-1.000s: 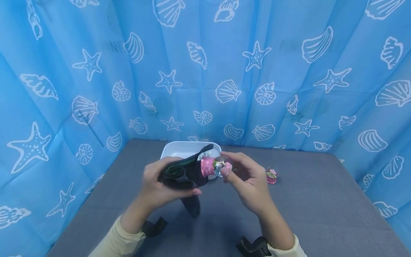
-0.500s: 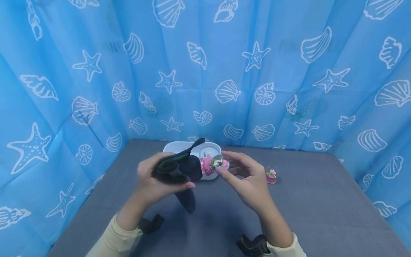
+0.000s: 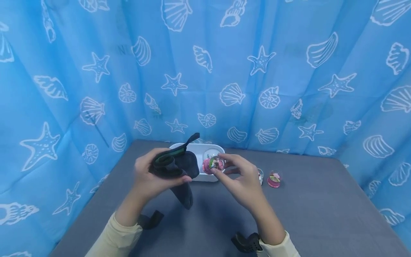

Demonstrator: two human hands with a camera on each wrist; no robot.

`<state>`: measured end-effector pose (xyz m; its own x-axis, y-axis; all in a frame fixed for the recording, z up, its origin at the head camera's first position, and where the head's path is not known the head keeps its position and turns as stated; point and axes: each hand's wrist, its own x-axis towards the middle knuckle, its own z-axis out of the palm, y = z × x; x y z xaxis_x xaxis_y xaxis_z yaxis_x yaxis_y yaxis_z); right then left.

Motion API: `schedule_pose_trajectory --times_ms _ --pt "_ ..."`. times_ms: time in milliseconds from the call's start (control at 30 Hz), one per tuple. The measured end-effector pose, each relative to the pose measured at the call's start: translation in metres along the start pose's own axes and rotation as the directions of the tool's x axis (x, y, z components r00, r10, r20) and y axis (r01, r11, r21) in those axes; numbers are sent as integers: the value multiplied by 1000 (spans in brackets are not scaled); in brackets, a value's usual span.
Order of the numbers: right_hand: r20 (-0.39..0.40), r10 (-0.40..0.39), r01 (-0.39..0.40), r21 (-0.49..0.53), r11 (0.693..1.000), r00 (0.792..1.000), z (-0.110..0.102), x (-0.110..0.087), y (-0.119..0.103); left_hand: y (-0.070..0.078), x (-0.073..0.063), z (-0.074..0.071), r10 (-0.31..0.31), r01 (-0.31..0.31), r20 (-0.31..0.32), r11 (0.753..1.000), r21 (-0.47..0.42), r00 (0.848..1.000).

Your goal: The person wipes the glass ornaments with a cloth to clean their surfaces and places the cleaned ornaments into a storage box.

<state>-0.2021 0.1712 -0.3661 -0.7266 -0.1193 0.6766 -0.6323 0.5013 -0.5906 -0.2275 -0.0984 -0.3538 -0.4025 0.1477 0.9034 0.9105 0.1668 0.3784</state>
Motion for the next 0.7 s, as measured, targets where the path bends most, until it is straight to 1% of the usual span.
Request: schedule_pose_trajectory --times_ms 167,233,367,533,700 --pt "50 -14 17 -59 998 999 7 3 4 -5 3 -12 -10 13 -59 999 47 998" --pt "73 -5 9 -58 998 997 11 4 5 -7 3 -17 -19 24 -74 998 65 997" --pt "115 19 -15 -39 999 993 25 9 11 -10 3 -26 -37 42 -62 995 90 997" --pt "169 31 -23 -51 998 985 46 16 22 -11 2 -31 -54 58 -44 994 91 998" --pt "228 13 7 -85 996 974 64 29 27 -11 3 -34 -51 55 -50 993 101 997"
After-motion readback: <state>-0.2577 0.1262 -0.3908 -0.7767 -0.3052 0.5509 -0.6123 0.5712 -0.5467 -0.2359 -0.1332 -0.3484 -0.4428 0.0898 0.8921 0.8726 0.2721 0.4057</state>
